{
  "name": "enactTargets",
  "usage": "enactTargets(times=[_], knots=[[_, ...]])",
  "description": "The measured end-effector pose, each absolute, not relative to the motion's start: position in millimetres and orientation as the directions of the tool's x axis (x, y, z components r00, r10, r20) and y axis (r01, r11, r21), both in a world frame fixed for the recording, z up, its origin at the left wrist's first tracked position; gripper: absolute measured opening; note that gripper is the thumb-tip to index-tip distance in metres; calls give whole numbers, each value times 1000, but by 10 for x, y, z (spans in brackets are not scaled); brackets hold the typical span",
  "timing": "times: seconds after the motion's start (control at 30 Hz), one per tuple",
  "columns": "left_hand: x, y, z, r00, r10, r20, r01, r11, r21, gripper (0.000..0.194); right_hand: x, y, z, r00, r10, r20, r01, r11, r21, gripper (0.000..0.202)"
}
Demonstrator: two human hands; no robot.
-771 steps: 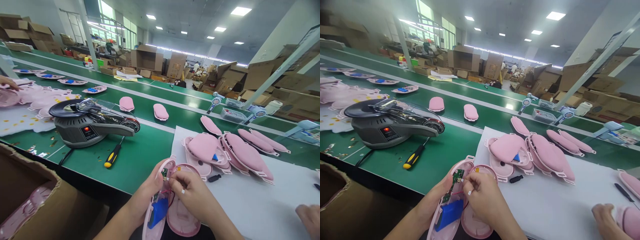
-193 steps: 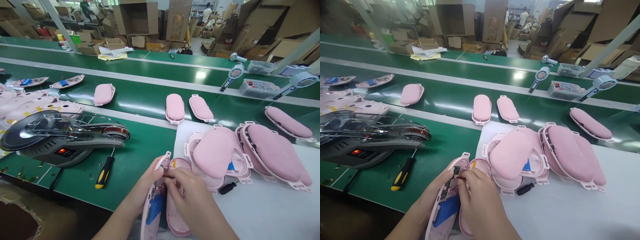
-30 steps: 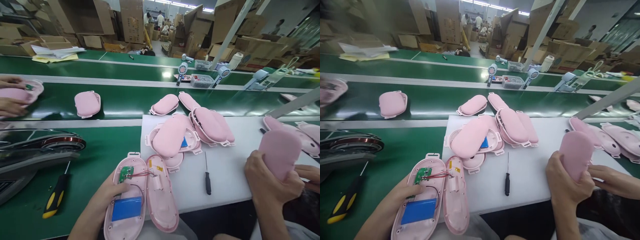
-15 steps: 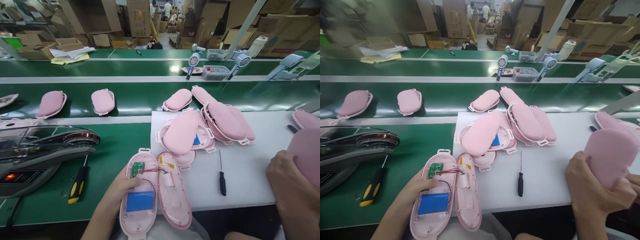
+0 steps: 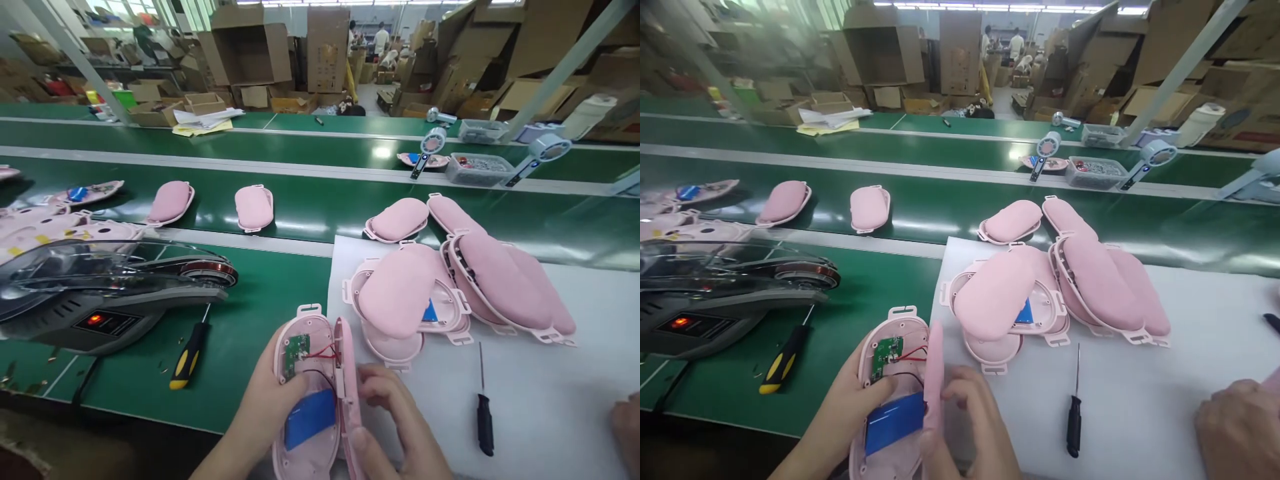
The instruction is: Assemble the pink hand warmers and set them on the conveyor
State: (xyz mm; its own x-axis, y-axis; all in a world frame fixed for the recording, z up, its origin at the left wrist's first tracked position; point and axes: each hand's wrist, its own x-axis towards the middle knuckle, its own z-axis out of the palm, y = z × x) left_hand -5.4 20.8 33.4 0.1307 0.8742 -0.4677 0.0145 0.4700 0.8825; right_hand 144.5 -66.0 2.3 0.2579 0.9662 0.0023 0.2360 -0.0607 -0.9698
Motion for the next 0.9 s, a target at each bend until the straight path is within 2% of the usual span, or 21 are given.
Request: enactTargets(times=[0.1, 0.17, 0.23, 0.3, 0.47, 0.6, 0.67, 0.8, 0.9], knots=[[4, 112, 373, 39, 910, -412, 68, 409, 910, 71, 1338, -598, -45, 154, 988, -27, 66, -38, -997, 39], [6, 60, 347, -8, 954, -299, 167, 296, 940, 65, 1257, -574, -90, 121, 993, 13, 40, 8, -999, 42], [-18, 38, 302, 66, 988, -138, 281, 114, 953, 53, 1190, -571, -128, 123, 991, 54, 75, 45, -996, 49], [-57, 44, 276, 178, 983, -55, 350, -11, 937, 51, 1156, -581, -164, 141, 989, 41, 95, 28, -995, 58], [-174, 111, 401, 287, 948, -138, 465, -12, 885, 52, 1250, -584, -278, 148, 988, -35, -87, -22, -996, 66], [-249, 165, 570, 356, 918, -176, 520, -37, 853, 34, 1322, -563, -307, 138, 990, 0, -174, 24, -984, 72], [-258, 193, 613, 350, 919, -180, 545, -43, 838, 28, 1281, -565, -293, 121, 993, 15, -240, 44, -970, 71], [-229, 240, 613, 229, 959, -168, 655, -24, 755, 33, 1150, -588, -225, 94, 995, 37, -347, 68, -935, 69], [-211, 251, 595, 263, 948, -177, 695, -59, 716, 14, 1109, -604, -138, 91, 996, -4, -343, 28, -939, 70]])
